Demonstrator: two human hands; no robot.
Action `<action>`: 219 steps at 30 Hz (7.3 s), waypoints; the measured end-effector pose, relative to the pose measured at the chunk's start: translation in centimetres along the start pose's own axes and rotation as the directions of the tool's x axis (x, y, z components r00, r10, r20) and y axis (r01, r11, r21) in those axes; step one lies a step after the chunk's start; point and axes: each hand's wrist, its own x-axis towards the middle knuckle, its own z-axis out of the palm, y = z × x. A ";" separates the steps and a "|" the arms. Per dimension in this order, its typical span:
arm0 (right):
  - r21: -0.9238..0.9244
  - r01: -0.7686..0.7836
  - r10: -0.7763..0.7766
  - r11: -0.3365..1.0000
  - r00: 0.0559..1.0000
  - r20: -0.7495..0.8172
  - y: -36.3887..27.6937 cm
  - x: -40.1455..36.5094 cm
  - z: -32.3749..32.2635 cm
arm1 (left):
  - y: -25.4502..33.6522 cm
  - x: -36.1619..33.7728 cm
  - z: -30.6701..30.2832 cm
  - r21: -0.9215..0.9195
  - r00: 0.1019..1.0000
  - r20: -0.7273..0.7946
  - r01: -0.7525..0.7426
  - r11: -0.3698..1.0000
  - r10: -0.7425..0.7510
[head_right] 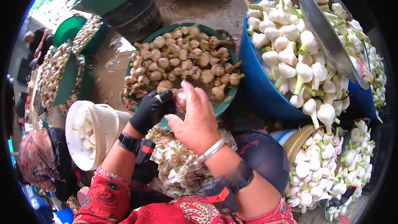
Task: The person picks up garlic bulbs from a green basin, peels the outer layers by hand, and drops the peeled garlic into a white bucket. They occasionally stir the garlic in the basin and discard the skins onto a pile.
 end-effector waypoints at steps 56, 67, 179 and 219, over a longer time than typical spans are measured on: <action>0.779 -0.297 -0.047 0.552 0.922 0.385 -2.2 -2.3 7.1 | 0.3 -14.1 -3.7 -0.120 0.942 -0.185 -0.303 0.945 0.278; 0.801 -0.254 0.017 0.542 0.956 0.291 -2.3 -2.1 -0.2 | -0.2 -14.2 -10.9 -0.123 0.874 -0.344 -0.404 0.906 0.343; 0.024 0.389 -0.289 0.921 0.641 0.711 -0.5 -5.9 6.1 | 1.1 -12.3 -3.1 0.880 0.579 0.208 -0.462 0.108 0.788; 0.645 -0.433 0.326 0.630 0.901 0.286 -2.3 2.9 -3.4 | -14.6 0.0 -7.1 0.983 0.983 -0.165 0.158 0.097 0.077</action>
